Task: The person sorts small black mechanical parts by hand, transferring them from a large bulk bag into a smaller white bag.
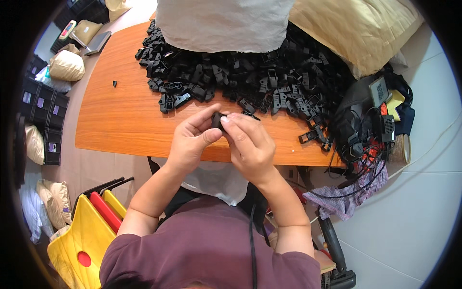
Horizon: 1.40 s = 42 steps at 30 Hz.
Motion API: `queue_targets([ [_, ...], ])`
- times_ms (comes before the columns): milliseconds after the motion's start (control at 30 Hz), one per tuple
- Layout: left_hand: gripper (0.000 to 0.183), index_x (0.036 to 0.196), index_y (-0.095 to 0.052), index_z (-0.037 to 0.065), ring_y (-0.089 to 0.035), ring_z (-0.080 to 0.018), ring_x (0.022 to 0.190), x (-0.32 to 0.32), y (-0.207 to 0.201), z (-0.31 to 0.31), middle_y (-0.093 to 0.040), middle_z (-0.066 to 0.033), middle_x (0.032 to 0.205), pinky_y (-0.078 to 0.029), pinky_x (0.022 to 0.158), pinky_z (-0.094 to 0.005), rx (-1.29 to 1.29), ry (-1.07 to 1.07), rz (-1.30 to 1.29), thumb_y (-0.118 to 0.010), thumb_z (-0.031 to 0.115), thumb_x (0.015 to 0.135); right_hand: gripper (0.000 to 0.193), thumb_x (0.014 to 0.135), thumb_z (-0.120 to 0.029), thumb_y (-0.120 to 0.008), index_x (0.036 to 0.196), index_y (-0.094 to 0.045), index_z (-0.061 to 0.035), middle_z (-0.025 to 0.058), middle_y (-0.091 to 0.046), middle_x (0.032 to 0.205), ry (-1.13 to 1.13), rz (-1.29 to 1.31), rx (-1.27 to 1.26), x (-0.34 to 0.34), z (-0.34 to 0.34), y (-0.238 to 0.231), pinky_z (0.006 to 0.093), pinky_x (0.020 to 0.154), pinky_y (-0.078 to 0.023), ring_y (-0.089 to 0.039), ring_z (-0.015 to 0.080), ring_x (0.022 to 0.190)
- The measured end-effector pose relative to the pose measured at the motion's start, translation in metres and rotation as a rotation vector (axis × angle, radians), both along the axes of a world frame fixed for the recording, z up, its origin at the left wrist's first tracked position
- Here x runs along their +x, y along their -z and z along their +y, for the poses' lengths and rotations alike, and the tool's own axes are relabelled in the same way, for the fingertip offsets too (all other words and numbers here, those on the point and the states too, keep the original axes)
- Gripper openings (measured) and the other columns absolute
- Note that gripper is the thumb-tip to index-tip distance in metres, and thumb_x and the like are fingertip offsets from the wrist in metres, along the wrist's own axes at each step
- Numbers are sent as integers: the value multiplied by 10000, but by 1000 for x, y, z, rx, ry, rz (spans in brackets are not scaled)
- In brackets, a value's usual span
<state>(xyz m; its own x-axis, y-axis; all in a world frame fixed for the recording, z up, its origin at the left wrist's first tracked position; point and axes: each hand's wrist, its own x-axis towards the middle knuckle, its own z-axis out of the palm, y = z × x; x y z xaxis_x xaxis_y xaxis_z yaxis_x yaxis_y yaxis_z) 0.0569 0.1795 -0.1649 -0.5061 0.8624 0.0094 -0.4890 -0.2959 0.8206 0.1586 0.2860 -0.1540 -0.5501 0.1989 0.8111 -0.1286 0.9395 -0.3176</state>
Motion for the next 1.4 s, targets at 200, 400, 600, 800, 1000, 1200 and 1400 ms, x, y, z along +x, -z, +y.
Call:
queue_targets([
  [200, 390, 1228, -465, -13, -548, -128, 990, 7, 3, -28, -575, -98, 1110, -456, 842, -258, -36, 121, 126, -564, 50, 856, 340, 646, 45, -671, 972, -599, -15, 113, -601, 908, 2, -95, -5, 39, -28, 11, 326, 670, -529, -616, 263, 808],
  [400, 344, 1057, -600, 75, -550, -250, 890, -18, 3, 32, -571, -93, 1012, -465, 775, -325, -175, -63, 1573, -650, 105, 718, 260, 654, -10, -672, 907, -623, -46, 94, -615, 882, -3, -307, -36, 57, -30, 18, 313, 624, -509, -604, 232, 772],
  [600, 206, 941, -621, 105, -479, -232, 942, -7, 12, 57, -542, -68, 977, -450, 768, -313, -268, -137, 1894, -587, 133, 740, 188, 813, -211, -591, 869, -601, -32, 122, -597, 857, 625, -480, -176, 16, 59, 1, 383, 636, -476, -589, 301, 753],
  [800, 261, 998, -623, 103, -530, -251, 842, -16, 18, 23, -571, -71, 903, -461, 757, -342, -320, -128, 1783, -589, 102, 739, 135, 811, -197, -576, 894, -584, -89, 96, -596, 829, 709, -671, -117, 14, 57, 15, 386, 641, -480, -589, 291, 752],
  [1000, 212, 1035, -605, 63, -573, -167, 617, -32, 6, 23, -614, -75, 751, -480, 615, -290, -382, -103, 1087, -567, 164, 853, 249, 776, -113, -584, 1021, -579, -73, 97, -607, 862, 741, -483, -263, 28, 57, 26, 368, 731, -473, -577, 271, 871],
  [1200, 254, 978, -597, 42, -533, -40, 611, -26, -13, 24, -622, -11, 719, -424, 557, -171, -277, 253, 354, -522, 273, 906, 320, 654, 86, -553, 954, -577, -22, 137, -554, 870, 354, -71, -131, 8, 22, -6, 346, 644, -490, -572, 279, 745],
  [1400, 251, 972, -579, 38, -533, -43, 630, -27, -17, 16, -627, -35, 754, -429, 564, -176, -265, 191, 62, -559, 273, 885, 281, 715, 46, -627, 985, -567, 1, 185, -580, 1034, -43, -126, -419, 12, 8, -9, 313, 668, -514, -612, 271, 880],
])
